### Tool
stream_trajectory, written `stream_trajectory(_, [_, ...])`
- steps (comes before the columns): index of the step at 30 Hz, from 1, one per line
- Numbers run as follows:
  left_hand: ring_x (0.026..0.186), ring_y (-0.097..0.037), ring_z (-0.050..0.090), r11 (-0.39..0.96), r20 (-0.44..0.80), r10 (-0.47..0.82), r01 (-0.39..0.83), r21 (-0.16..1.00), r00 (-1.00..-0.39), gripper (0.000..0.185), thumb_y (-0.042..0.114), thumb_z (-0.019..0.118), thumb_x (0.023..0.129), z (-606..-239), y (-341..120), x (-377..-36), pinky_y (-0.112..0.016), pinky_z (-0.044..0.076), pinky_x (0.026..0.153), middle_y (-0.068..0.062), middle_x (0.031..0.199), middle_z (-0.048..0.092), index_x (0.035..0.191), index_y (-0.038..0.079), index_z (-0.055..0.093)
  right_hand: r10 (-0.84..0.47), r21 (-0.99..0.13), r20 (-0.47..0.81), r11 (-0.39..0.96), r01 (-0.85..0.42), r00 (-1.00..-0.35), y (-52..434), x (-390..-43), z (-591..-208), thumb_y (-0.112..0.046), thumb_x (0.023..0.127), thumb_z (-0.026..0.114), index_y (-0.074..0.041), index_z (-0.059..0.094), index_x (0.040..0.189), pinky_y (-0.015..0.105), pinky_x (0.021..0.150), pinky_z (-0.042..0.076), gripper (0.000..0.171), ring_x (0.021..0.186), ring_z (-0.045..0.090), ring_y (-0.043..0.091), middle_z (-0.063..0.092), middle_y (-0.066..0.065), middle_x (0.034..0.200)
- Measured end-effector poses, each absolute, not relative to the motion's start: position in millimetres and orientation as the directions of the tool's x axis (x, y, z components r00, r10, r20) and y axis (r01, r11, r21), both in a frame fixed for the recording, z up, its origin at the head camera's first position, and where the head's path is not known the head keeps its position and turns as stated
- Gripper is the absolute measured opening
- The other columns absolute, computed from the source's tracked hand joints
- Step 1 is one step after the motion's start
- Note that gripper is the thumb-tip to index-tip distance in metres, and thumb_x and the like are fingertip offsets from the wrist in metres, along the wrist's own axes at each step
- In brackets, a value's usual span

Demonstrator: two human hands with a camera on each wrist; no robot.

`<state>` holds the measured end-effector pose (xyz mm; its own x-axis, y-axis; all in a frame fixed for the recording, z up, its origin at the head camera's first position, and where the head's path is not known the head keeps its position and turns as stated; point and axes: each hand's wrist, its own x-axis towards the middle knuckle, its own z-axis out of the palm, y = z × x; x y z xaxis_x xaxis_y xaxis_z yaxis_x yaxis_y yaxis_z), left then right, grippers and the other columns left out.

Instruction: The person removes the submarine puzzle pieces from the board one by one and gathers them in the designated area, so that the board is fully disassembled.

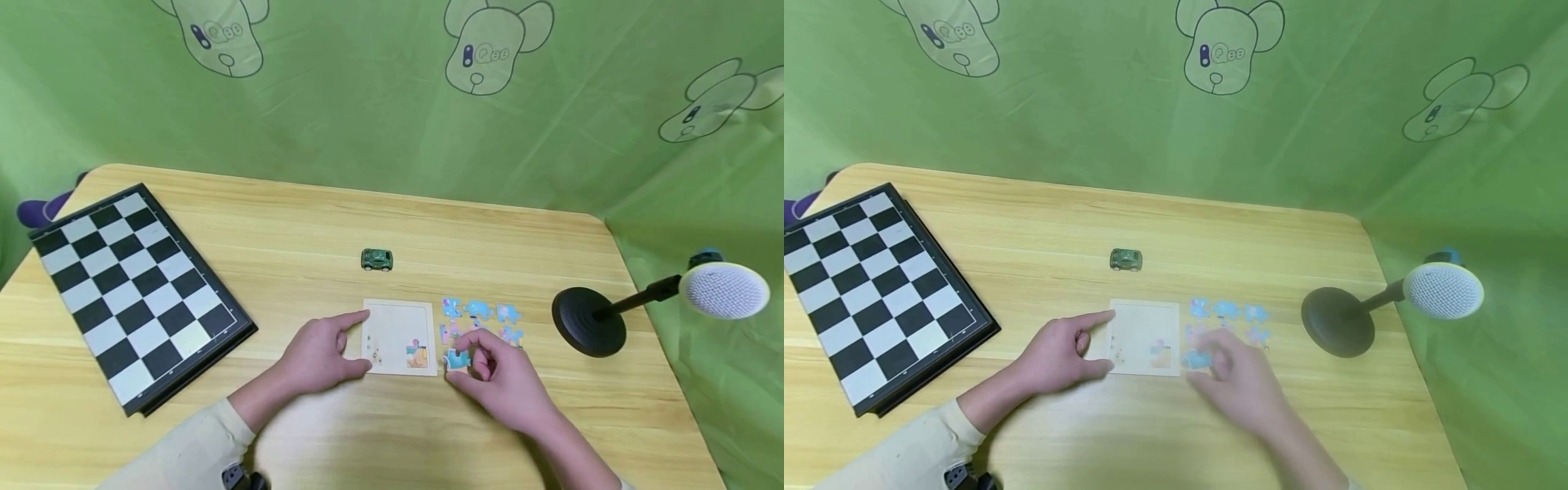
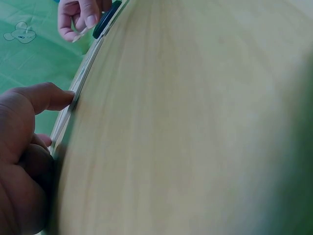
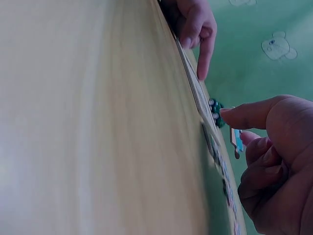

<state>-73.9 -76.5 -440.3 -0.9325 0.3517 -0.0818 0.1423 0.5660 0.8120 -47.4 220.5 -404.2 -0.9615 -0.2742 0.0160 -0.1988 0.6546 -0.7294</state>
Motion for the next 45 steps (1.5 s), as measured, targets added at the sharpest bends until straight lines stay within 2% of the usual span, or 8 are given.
stream_trajectory(13, [0.043,-0.003,0.031,0.565,-0.081,0.347,0.139,0.813,-0.934,0.079,0.028,0.087,0.073,-442,-76,-74,-0.026,0.031,0.044,0.01,0.051,0.039,0.143,0.008,0.056,-0.25,-0.685,-0.047,0.713,-0.151,-0.967,245,-45,-410,-0.014,0.079,0.087,-0.018,0.062,0.099,0.028,0.065,0.039,0.032,0.058,0.04,0.008,0.04,-0.007,0.064])
stream_trajectory(22, [0.044,-0.003,0.031,0.571,-0.087,0.345,0.136,0.81,-0.934,0.079,0.028,0.087,0.073,-440,-76,-74,-0.026,0.03,0.044,0.01,0.05,0.038,0.143,0.008,0.056,-0.241,-0.661,-0.085,0.74,-0.126,-0.967,259,-47,-412,-0.015,0.079,0.086,-0.016,0.063,0.099,0.028,0.068,0.039,0.031,0.058,0.042,0.009,0.042,-0.008,0.064])
stream_trajectory(32, [0.043,-0.004,0.029,0.567,-0.099,0.351,0.127,0.814,-0.931,0.08,0.027,0.087,0.073,-439,-76,-73,-0.026,0.03,0.044,0.01,0.05,0.036,0.143,0.007,0.055,-0.24,-0.692,-0.148,0.718,-0.073,-0.959,268,-50,-413,-0.019,0.079,0.087,-0.013,0.064,0.1,0.029,0.069,0.039,0.031,0.058,0.042,0.01,0.041,-0.006,0.064])
stream_trajectory(45, [0.043,-0.004,0.029,0.57,-0.093,0.343,0.128,0.812,-0.935,0.08,0.028,0.088,0.073,-440,-75,-73,-0.027,0.031,0.045,0.011,0.05,0.036,0.143,0.007,0.056,-0.247,-0.739,-0.131,0.67,-0.072,-0.96,269,-50,-418,-0.018,0.078,0.088,-0.013,0.065,0.102,0.028,0.071,0.039,0.033,0.058,0.042,0.01,0.04,-0.006,0.064])
